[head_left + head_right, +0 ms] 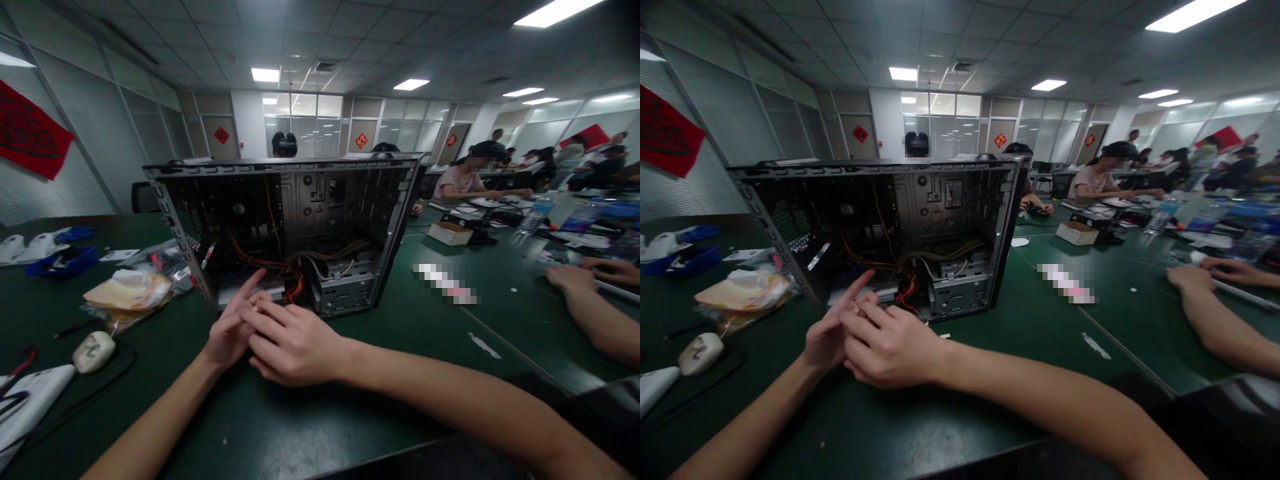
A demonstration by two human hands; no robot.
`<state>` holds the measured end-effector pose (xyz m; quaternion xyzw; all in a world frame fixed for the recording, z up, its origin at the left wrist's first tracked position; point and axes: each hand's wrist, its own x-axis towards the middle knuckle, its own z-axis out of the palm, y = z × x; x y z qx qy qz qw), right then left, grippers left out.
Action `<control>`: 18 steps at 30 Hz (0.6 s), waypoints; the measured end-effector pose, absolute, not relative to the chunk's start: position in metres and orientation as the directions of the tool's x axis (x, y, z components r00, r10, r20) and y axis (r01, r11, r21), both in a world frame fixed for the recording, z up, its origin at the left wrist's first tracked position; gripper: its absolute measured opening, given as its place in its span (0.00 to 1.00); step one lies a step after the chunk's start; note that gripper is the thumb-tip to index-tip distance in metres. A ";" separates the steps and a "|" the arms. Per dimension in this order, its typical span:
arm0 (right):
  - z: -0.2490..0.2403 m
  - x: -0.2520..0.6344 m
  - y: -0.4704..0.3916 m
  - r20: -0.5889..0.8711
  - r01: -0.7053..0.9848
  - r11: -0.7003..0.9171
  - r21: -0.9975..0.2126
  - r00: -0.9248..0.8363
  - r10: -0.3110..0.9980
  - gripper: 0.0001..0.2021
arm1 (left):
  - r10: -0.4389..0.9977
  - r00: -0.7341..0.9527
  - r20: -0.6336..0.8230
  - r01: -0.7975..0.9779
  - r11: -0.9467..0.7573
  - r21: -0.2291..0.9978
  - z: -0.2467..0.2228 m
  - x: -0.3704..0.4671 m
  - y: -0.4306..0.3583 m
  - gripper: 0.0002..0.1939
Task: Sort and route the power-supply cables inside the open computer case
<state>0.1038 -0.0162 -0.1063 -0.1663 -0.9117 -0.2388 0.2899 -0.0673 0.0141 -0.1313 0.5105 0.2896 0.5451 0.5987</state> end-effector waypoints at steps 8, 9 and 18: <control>-0.190 0.184 0.001 0.527 0.430 0.894 0.125 -0.792 0.307 0.07 | 0.877 0.458 0.145 -0.666 0.231 0.709 -0.111 -0.059 0.028 0.16; -0.192 0.183 0.002 0.518 0.452 0.890 0.065 -0.778 0.357 0.07 | 0.879 0.458 0.133 -0.677 0.248 0.693 -0.109 -0.059 0.030 0.18; -0.192 0.170 0.004 0.479 0.380 0.925 -0.007 -0.811 0.337 0.08 | 0.858 0.357 0.370 -0.286 -0.277 0.917 -0.134 -0.061 0.018 0.31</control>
